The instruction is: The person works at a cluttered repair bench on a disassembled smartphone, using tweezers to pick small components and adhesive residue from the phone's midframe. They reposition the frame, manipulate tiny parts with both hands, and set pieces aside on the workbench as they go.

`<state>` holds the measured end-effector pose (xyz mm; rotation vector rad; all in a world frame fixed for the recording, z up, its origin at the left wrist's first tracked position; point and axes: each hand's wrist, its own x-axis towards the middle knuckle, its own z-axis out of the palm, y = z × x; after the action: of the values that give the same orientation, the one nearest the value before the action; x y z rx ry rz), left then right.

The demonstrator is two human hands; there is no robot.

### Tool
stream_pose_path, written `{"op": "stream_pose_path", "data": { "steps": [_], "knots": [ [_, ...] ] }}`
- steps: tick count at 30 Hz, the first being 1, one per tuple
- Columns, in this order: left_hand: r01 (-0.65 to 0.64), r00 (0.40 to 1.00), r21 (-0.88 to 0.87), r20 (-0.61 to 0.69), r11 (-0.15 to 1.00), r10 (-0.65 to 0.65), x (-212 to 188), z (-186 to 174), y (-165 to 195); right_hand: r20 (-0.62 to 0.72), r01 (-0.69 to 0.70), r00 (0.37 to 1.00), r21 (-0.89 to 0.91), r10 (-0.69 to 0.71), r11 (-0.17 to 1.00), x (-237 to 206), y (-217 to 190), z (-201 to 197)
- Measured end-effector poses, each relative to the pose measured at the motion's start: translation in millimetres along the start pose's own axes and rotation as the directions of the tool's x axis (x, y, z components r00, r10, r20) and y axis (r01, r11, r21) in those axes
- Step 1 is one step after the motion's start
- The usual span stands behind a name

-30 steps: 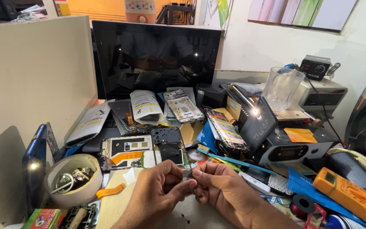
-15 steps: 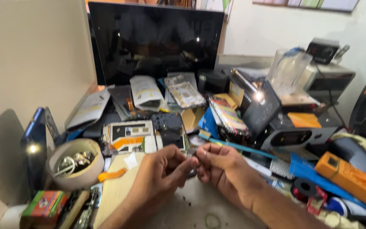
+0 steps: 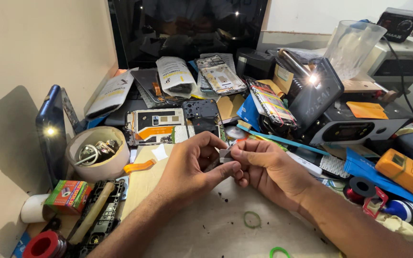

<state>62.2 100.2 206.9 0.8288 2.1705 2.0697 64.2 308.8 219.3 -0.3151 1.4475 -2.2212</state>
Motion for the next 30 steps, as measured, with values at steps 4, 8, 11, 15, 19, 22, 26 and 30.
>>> {"op": "stream_pose_path", "data": {
  "steps": [4,8,11,15,19,22,26,30],
  "knots": [
    [0.016,1.0,-0.091,0.016,0.996,-0.015,1.5,0.4,-2.7,-0.036,-0.003,0.999,-0.002,0.003,1.0,1.5,0.1,0.0],
    [0.045,0.999,-0.061,0.017,0.997,-0.044,2.5,-1.0,-2.3,-0.042,0.005,0.999,0.002,-0.005,1.0,3.4,-0.8,0.4],
    [0.044,0.998,-0.139,0.045,0.989,-0.038,3.4,-1.9,-2.0,-0.056,-0.004,0.998,0.015,0.005,1.0,3.1,-2.7,0.8],
    [0.055,0.998,-0.137,0.036,0.989,-0.051,4.9,-1.4,-4.1,-0.06,0.0,0.998,0.011,0.0,1.0,3.4,-3.9,1.8],
    [0.084,0.996,-0.098,0.024,0.992,-0.082,5.3,-1.7,-5.2,-0.058,0.008,0.998,0.02,-0.007,1.0,3.7,-4.0,2.3],
    [0.107,0.994,-0.1,0.023,0.989,-0.105,5.3,-1.1,-4.0,-0.052,0.017,0.999,0.028,-0.016,0.999,3.2,-3.8,2.4],
    [0.114,0.993,-0.081,0.014,0.99,-0.114,4.7,-0.7,-1.1,-0.074,0.013,0.997,0.019,-0.011,1.0,3.4,-3.7,2.1],
    [0.136,0.991,-0.067,-0.002,0.988,-0.136,6.0,3.0,-0.2,-0.071,0.005,0.997,0.039,-0.002,0.999,2.9,-3.4,0.4]
  ]
}}
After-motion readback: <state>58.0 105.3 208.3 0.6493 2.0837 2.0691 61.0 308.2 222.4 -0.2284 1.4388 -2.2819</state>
